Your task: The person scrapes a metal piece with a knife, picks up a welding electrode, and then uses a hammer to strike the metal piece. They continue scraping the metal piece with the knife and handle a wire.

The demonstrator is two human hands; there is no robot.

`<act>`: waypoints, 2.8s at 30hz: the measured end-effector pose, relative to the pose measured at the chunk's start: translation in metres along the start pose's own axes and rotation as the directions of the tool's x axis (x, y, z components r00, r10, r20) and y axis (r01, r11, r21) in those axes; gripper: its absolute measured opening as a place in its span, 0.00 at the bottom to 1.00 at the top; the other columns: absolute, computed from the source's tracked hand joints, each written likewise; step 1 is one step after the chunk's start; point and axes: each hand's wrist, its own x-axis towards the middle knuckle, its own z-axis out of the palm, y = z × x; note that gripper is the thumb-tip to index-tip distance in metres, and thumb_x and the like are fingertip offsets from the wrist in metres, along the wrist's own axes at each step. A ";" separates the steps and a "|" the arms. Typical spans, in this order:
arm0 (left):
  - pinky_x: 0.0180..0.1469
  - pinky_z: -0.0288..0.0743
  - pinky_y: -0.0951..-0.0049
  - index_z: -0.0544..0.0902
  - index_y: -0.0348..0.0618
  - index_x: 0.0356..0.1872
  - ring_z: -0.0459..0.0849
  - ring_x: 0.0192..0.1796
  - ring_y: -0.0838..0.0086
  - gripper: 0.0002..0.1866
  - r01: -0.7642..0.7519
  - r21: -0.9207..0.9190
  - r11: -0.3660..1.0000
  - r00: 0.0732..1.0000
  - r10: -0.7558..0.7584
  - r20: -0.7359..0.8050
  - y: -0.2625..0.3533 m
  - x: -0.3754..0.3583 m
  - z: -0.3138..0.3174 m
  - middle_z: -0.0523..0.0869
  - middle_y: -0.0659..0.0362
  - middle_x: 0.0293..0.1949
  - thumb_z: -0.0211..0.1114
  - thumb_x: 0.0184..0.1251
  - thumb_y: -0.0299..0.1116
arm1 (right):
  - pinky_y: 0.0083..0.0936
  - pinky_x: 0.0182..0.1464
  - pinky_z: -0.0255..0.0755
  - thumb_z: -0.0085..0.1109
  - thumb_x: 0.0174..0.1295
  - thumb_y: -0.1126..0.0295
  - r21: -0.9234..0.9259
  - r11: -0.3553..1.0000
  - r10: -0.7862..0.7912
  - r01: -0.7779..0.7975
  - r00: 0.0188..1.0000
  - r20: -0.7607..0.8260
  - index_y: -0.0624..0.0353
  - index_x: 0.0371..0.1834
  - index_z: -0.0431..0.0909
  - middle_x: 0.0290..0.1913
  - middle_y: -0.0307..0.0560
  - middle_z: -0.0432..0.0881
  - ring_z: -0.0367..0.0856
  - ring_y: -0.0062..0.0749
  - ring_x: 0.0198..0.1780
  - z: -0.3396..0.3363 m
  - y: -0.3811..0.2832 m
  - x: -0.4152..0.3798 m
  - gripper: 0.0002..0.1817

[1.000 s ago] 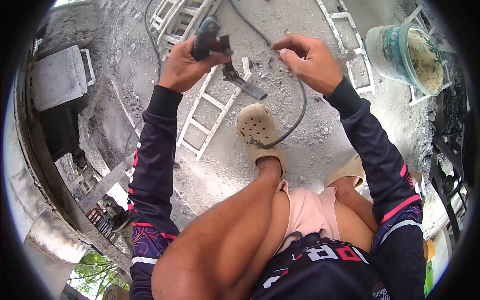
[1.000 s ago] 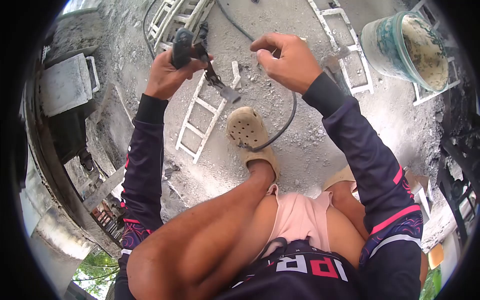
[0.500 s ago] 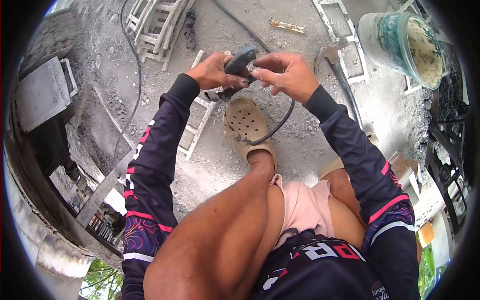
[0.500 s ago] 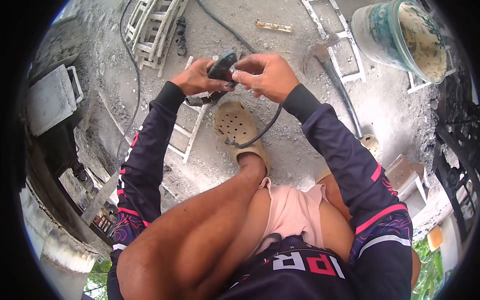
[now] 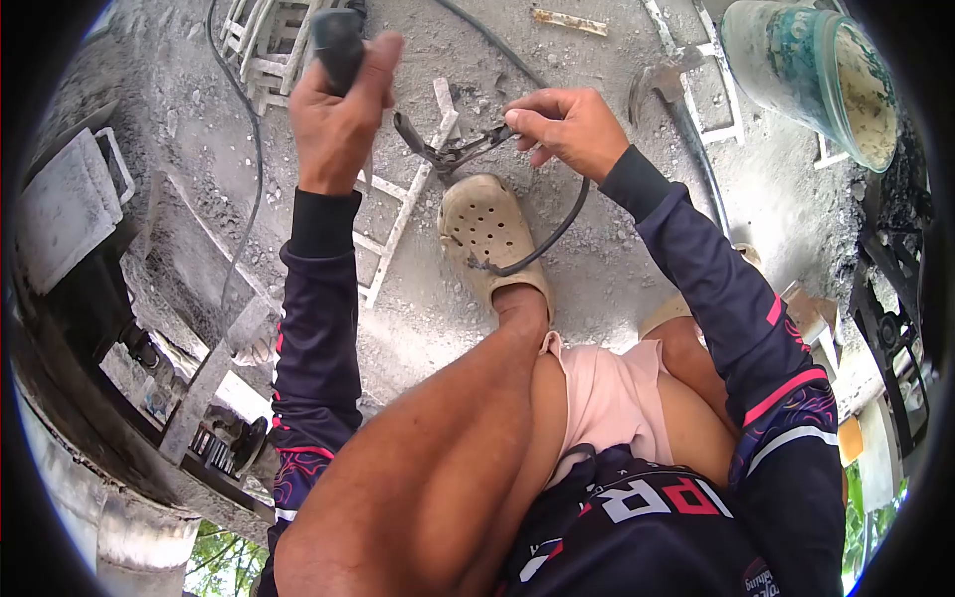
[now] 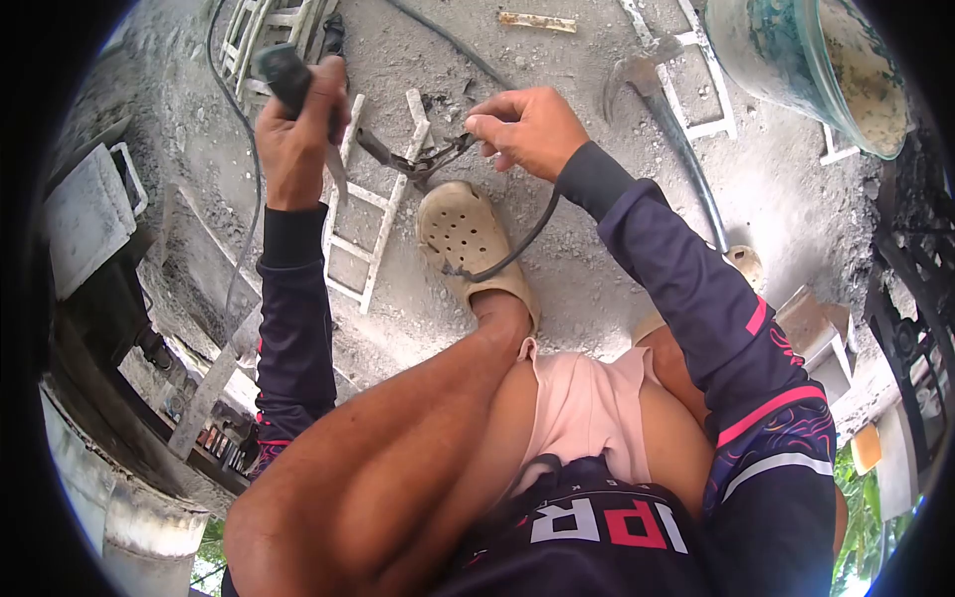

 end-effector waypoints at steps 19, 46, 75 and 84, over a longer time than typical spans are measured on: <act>0.58 0.80 0.58 0.75 0.37 0.53 0.86 0.47 0.61 0.11 -0.063 -0.401 0.914 0.967 0.156 0.203 -0.004 0.007 0.052 0.84 0.50 0.42 0.53 0.75 0.29 | 0.32 0.49 0.82 0.65 0.66 0.72 -0.317 0.917 -0.301 0.243 0.942 -0.149 0.62 0.54 0.87 0.45 0.52 0.89 0.89 0.41 0.43 0.005 0.027 0.004 0.14; 0.47 0.81 0.67 0.89 0.37 0.43 0.89 0.41 0.68 0.22 0.018 0.657 0.754 0.998 -0.057 0.039 -0.052 -0.046 0.037 0.92 0.52 0.40 0.79 0.60 0.48 | 0.38 0.50 0.81 0.63 0.60 0.81 -0.669 0.499 -0.582 0.551 0.785 0.213 0.63 0.48 0.84 0.47 0.50 0.80 0.84 0.49 0.47 0.000 0.058 -0.008 0.13; 0.41 0.80 0.73 0.92 0.41 0.42 0.84 0.35 0.81 0.17 0.093 0.254 0.963 0.949 -0.163 0.270 -0.047 -0.081 0.029 0.90 0.62 0.33 0.83 0.60 0.43 | 0.39 0.55 0.80 0.61 0.57 0.82 -0.764 0.266 -0.713 0.589 0.653 0.255 0.61 0.42 0.81 0.47 0.50 0.77 0.79 0.47 0.54 -0.010 0.054 0.018 0.10; 0.43 0.78 0.74 0.90 0.40 0.44 0.83 0.38 0.82 0.14 0.133 0.378 0.916 0.849 -0.302 0.433 -0.029 -0.057 0.025 0.89 0.65 0.34 0.79 0.62 0.35 | 0.39 0.53 0.82 0.62 0.57 0.81 -0.736 0.353 -0.679 0.578 0.700 0.224 0.61 0.42 0.81 0.46 0.49 0.78 0.81 0.48 0.52 -0.013 0.043 0.018 0.10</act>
